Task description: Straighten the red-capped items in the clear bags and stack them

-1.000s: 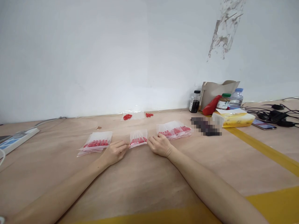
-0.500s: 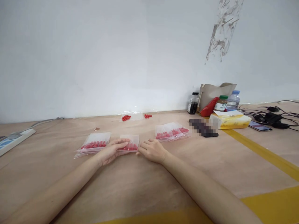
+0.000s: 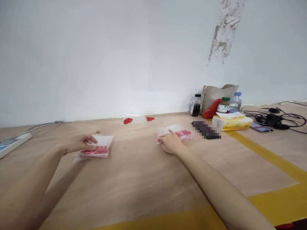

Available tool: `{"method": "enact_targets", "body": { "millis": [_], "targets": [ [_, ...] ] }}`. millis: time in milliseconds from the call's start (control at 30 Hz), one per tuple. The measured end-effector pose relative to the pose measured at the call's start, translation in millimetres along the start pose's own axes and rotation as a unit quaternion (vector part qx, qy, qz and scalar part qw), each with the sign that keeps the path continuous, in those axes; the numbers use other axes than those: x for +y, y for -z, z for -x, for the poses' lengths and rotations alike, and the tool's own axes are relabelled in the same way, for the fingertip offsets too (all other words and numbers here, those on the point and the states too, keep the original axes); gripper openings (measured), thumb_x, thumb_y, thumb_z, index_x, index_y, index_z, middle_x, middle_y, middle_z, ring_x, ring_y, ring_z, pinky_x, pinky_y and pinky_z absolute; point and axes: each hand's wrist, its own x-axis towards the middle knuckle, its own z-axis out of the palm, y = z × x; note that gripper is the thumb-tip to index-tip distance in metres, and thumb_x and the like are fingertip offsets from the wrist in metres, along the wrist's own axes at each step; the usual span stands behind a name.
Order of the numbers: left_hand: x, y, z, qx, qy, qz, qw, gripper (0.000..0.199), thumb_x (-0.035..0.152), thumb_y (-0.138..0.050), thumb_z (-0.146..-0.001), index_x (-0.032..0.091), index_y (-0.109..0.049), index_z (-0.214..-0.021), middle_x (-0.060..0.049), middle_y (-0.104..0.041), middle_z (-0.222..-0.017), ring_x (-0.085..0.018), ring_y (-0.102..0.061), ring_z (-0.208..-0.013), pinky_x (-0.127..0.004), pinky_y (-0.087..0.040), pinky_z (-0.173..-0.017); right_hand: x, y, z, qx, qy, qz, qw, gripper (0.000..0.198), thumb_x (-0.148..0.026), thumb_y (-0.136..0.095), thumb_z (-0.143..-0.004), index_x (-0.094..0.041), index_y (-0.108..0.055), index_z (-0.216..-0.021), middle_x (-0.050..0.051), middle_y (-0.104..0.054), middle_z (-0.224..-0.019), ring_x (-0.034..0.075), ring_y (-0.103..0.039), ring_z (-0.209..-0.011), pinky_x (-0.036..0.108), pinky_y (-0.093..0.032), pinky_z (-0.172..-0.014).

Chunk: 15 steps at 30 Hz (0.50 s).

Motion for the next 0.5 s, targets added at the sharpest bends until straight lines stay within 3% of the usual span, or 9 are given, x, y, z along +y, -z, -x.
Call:
{"method": "enact_targets", "body": {
  "millis": [33, 67, 133, 200, 333, 433, 500],
  "targets": [
    [4, 1, -3, -0.075, 0.006, -0.041, 0.996, 0.036, 0.051, -0.068, -0.056, 0.016, -0.062, -0.059, 0.004, -0.057, -0.052, -0.008, -0.052, -0.043, -0.015, -0.038, -0.036, -2, -1, -2, -0.002, 0.009, -0.007, 1.000, 0.031, -0.012, -0.040, -0.075, -0.019, -0.060, -0.097, 0.007, -0.064, -0.099, 0.018, -0.057, -0.089, 0.040, -0.025, -0.095],
    [12, 1, -8, -0.099, 0.024, -0.092, 0.990, 0.034, 0.048, -0.071, -0.051, 0.017, -0.063, -0.062, 0.000, -0.060, -0.061, -0.013, -0.055, -0.051, -0.021, -0.043, -0.042, -4, -2, -3, -0.005, 0.018, -0.018, 1.000, 0.031, -0.013, -0.038, -0.077, -0.019, -0.060, -0.099, 0.007, -0.063, -0.100, 0.018, -0.058, -0.089, 0.040, -0.026, -0.095],
    [38, -5, -17, -0.054, 0.048, -0.145, 0.987, 0.028, 0.040, -0.069, -0.058, 0.018, -0.064, -0.076, -0.007, -0.060, -0.082, -0.022, -0.057, -0.074, -0.035, -0.048, -0.064, -10, -4, -7, -0.007, 0.031, -0.054, 0.998, 0.033, -0.015, -0.035, -0.081, -0.019, -0.058, -0.104, 0.006, -0.062, -0.104, 0.018, -0.058, -0.091, 0.039, -0.028, -0.095],
    [74, -19, -22, -0.065, 0.013, -0.077, 0.995, 0.019, 0.031, -0.056, -0.074, 0.018, -0.061, -0.087, -0.007, -0.055, -0.100, -0.022, -0.054, -0.091, -0.037, -0.043, -0.082, -20, -6, -12, -0.001, 0.045, -0.108, 0.993, 0.034, -0.018, -0.034, -0.084, -0.020, -0.054, -0.111, 0.006, -0.058, -0.111, 0.018, -0.055, -0.099, 0.037, -0.032, -0.094],
    [136, -64, -14, -0.150, -0.081, 0.061, 0.983, 0.019, 0.025, -0.050, -0.079, 0.020, -0.056, -0.096, -0.004, -0.055, -0.097, -0.017, -0.052, -0.091, -0.031, -0.042, -0.083, -48, -12, -21, 0.028, 0.095, -0.237, 0.966, 0.036, -0.019, -0.035, -0.084, -0.021, -0.049, -0.117, 0.005, -0.053, -0.118, 0.016, -0.049, -0.107, 0.031, -0.038, -0.091],
    [152, -90, -6, -0.159, -0.079, 0.083, 0.981, 0.038, 0.030, -0.058, -0.074, 0.021, -0.048, -0.110, -0.004, -0.053, -0.099, -0.018, -0.052, -0.090, -0.031, -0.043, -0.079, -60, -15, -24, 0.056, 0.099, -0.305, 0.945, 0.038, -0.017, -0.041, -0.081, -0.022, -0.047, -0.119, 0.005, -0.054, -0.116, 0.015, -0.050, -0.105, 0.031, -0.040, -0.089],
    [152, -99, -4, -0.145, -0.052, 0.068, 0.986, 0.035, 0.033, -0.058, -0.074, 0.020, -0.050, -0.105, -0.004, -0.054, -0.092, -0.018, -0.052, -0.083, -0.030, -0.043, -0.074, -59, -17, -23, 0.070, 0.076, -0.318, 0.942, 0.035, -0.017, -0.043, -0.080, -0.020, -0.051, -0.114, 0.006, -0.056, -0.112, 0.016, -0.052, -0.101, 0.031, -0.041, -0.087]
  ]
}}
